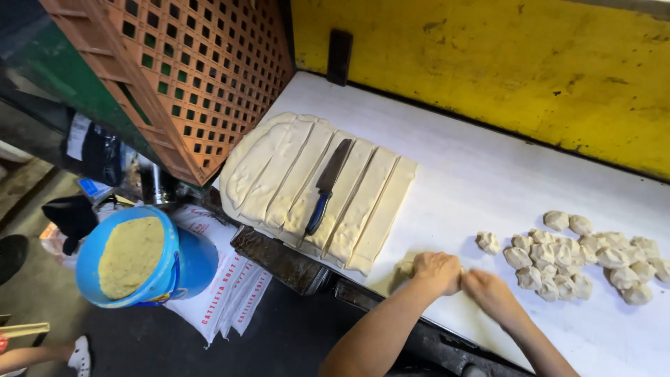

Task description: Cutting a large sheet of dough into strips, rolling them into ropes, and portioning them into small balls on a workbench.

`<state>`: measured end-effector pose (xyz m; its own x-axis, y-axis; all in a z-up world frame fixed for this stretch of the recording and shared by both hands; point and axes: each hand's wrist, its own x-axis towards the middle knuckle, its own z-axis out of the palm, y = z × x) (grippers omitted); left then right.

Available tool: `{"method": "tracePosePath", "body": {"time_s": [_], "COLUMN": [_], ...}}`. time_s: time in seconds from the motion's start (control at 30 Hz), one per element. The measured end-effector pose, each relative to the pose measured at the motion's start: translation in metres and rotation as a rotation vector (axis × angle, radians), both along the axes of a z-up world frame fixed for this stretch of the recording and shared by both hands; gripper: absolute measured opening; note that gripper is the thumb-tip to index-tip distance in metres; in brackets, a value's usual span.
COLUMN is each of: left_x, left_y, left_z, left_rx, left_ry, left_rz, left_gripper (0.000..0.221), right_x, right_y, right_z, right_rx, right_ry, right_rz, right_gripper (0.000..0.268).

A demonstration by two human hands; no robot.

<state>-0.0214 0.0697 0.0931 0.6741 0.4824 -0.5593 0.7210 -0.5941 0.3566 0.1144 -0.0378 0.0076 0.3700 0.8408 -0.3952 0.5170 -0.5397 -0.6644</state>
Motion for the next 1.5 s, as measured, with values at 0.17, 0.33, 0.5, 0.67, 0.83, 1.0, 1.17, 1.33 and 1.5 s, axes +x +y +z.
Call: {"method": "tracePosePath", "body": {"time_s": [0.17, 0.33, 0.5, 0.67, 0.83, 1.0, 1.17, 1.33, 1.5], "left_x": [0.026, -0.014, -0.054, -0.081, -0.064, -0.055, -0.002, 0.019, 0.036], "left_y": [0.017, -0.072, -0.03, 0.0, -0.023, -0.038, -0.058, -0.051, -0.012], "left_z": [-0.072, -0.083, -0.099, -0.041, -0.042, -0.015, -0.061, -0.019, -0.02], "left_rx": [0.313, 0.604, 0.684, 0.069, -0.269, -0.231, 0.042, 0.0, 0.009], "left_ry": [-0.21, -0.17, -0.399, -0.323, -0.577, -0.702, -0.543, -0.363, 0.052], "left_rz": [0.296, 0.022, 0.141, 0.108, 0.306, 0.288, 0.404, 0.28, 0.27], "left_gripper": [0.042, 0.117, 0.046, 0.047, 0.043, 0.068, 0.027, 0.037, 0.051], "right_x": [-0.071, -0.002, -0.022, -0.029, -0.064, -0.059, -0.034, 0.003, 0.018], "right_y": [-0.063, -0.003, -0.026, -0.005, 0.005, 0.013, 0.015, 0.01, -0.046], "right_z": [0.151, 0.074, -0.044, -0.006, 0.058, 0.026, 0.034, 0.035, -0.042], "right_rx": [0.589, 0.887, 0.36, 0.232, 0.1, 0.207, 0.056, 0.107, 0.098], "right_ry": [0.36, -0.369, -0.197, -0.009, 0.329, 0.042, -0.104, -0.194, 0.291], "right_rz": [0.521, 0.186, 0.159, 0.177, -0.285, -0.433, -0.196, -0.032, 0.271], "right_gripper": [0.01, 0.03, 0.078, 0.043, 0.049, 0.029, 0.034, 0.031, 0.032]}}
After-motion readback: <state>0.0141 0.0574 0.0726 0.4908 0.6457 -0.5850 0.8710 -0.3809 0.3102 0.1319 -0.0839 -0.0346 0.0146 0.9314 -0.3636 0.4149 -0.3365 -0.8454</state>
